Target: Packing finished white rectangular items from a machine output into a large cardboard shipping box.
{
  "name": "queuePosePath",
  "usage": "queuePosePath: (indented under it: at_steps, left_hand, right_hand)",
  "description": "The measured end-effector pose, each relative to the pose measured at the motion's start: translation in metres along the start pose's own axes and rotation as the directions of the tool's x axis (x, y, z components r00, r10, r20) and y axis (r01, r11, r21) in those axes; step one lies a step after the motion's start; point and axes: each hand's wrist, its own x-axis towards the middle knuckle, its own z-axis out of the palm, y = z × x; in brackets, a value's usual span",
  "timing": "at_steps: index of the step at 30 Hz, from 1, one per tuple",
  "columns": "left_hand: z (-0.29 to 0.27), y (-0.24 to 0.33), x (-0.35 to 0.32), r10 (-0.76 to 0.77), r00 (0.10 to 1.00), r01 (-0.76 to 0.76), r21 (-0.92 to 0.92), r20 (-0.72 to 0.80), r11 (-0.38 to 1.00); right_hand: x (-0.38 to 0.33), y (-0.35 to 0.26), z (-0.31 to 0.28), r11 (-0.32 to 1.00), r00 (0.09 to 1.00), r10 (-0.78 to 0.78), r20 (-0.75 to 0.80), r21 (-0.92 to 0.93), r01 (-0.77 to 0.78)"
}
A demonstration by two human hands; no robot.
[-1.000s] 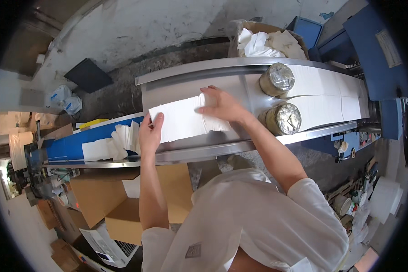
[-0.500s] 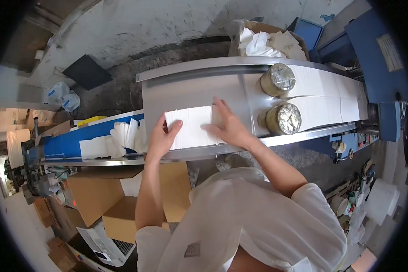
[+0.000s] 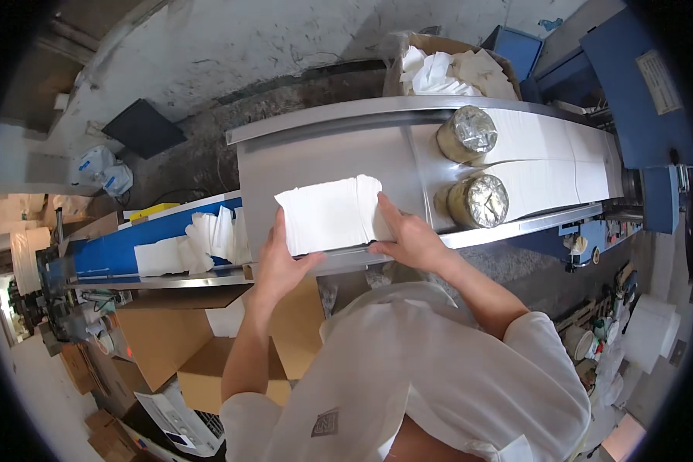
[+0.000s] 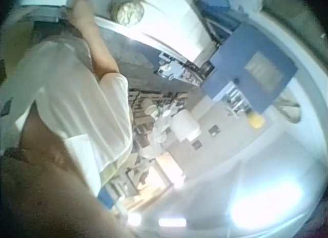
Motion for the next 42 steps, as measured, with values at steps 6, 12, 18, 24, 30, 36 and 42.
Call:
queuePosePath:
  at_steps: [6,12,18,24,30,36,42]
  left_hand:
    - [0.013,-0.016,0.039,0.115,0.975,-0.141,-0.128,-0.191,0.982]
    - [-0.005,-0.022,0.097,0.147,0.896,-0.185,-0.051,-0.419,0.981]
    - [-0.006,-0.025,0.097,0.205,0.918,-0.243,-0.073,-0.339,0.967]
    - [-0.009,-0.028,0.097,0.161,0.939,-0.24,-0.245,-0.305,0.939]
    - [-0.03,-0.026,0.093,0.203,0.96,-0.186,0.101,-0.192,0.977]
    - [-0.041,-0.033,0.103,0.281,0.945,-0.254,0.168,-0.167,0.953]
    - [-0.038,-0.035,0.104,0.304,0.94,-0.262,0.241,-0.156,0.935]
  right_hand:
    - [0.038,-0.005,0.003,0.995,0.987,0.09,-0.131,0.053,-0.084]
    - [0.095,0.018,-0.004,0.982,0.925,0.057,-0.377,0.19,0.017]
    - [0.099,0.011,-0.002,0.991,0.925,0.114,-0.363,0.1,-0.083]
    - [0.086,0.019,0.005,0.994,0.921,0.07,-0.384,0.1,-0.034]
    - [0.088,0.014,-0.009,0.984,0.942,0.175,-0.287,0.024,-0.175]
    - [0.098,0.018,-0.018,0.979,0.959,0.188,-0.211,-0.034,-0.199]
    - [0.1,0.014,-0.018,0.964,0.947,0.201,-0.251,-0.12,-0.237]
